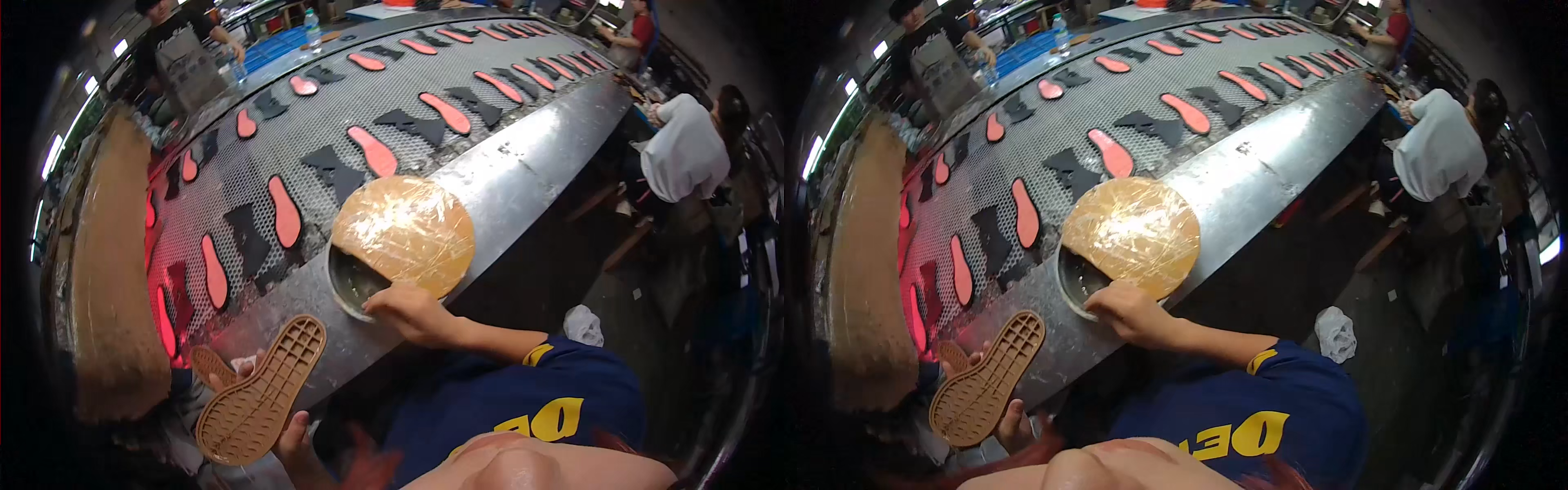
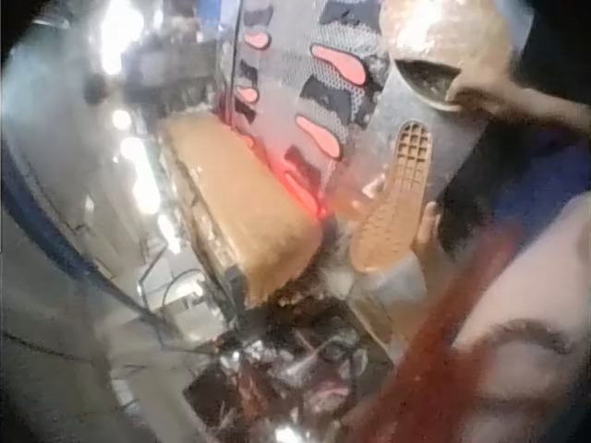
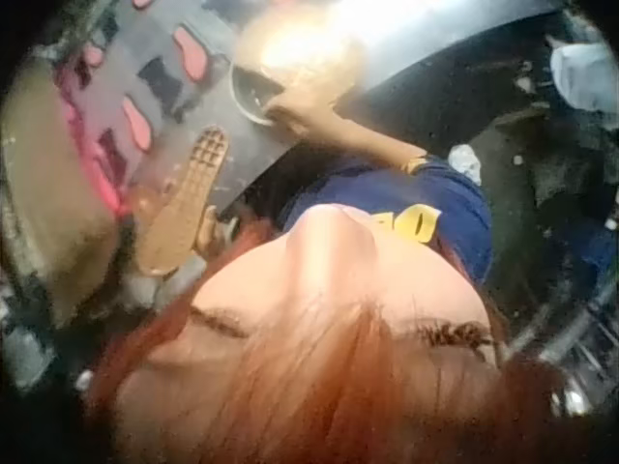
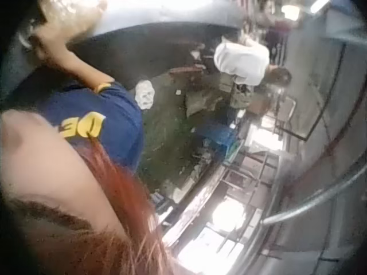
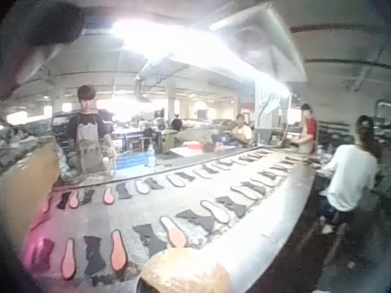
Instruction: The person applies liquid adhesive to the bottom of shoe soles using a yellow brush. They repeatedly dip the brush into a container and spread the substance across the textured surface of the soles, handling them one at a time.
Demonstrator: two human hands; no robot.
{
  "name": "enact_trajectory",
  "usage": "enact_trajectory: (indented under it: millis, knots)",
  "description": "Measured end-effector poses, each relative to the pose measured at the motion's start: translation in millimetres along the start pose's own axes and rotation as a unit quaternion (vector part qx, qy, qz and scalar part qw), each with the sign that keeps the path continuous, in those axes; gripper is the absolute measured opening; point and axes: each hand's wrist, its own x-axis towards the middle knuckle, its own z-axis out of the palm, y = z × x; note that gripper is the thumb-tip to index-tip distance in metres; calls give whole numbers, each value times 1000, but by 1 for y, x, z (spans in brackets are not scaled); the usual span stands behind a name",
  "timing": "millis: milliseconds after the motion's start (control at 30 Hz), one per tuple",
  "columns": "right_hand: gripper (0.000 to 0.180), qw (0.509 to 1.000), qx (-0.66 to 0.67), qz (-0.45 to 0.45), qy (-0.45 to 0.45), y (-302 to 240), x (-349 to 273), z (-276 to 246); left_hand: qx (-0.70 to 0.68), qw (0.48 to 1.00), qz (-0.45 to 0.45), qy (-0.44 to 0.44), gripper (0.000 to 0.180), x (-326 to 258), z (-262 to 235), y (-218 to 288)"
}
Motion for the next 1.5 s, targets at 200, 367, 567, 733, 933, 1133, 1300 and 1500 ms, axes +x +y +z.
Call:
enact_trajectory:
  millis: [200,367,567,733,933,1133,1300,1500]
  knots:
    - [18,905,324,250,115,-20,3,-10,122,992,5,-10,99,-9,-5,3]
    - [20,939,291,23,183,-28,2,-3,136,989,25,-51,88,-5,13,6]
    - [31,969,182,-157,61,-55,21,-2,207,978,1,-20,83,-7,36,21]
    - [31,973,157,-161,50,-56,22,4,357,920,-60,-153,77,3,39,45]
    - [34,967,157,-200,8,-68,20,6,84,987,-126,-51,63,-2,47,35]
    - [36,933,218,-285,-21,-92,24,22,-309,915,-251,60,53,10,30,36]
    - [43,906,259,-333,-21,-115,28,38,34,985,-163,53,56,9,39,41]
    - [41,894,270,-357,-22,-139,40,47,-21,994,-105,20,68,8,42,29]
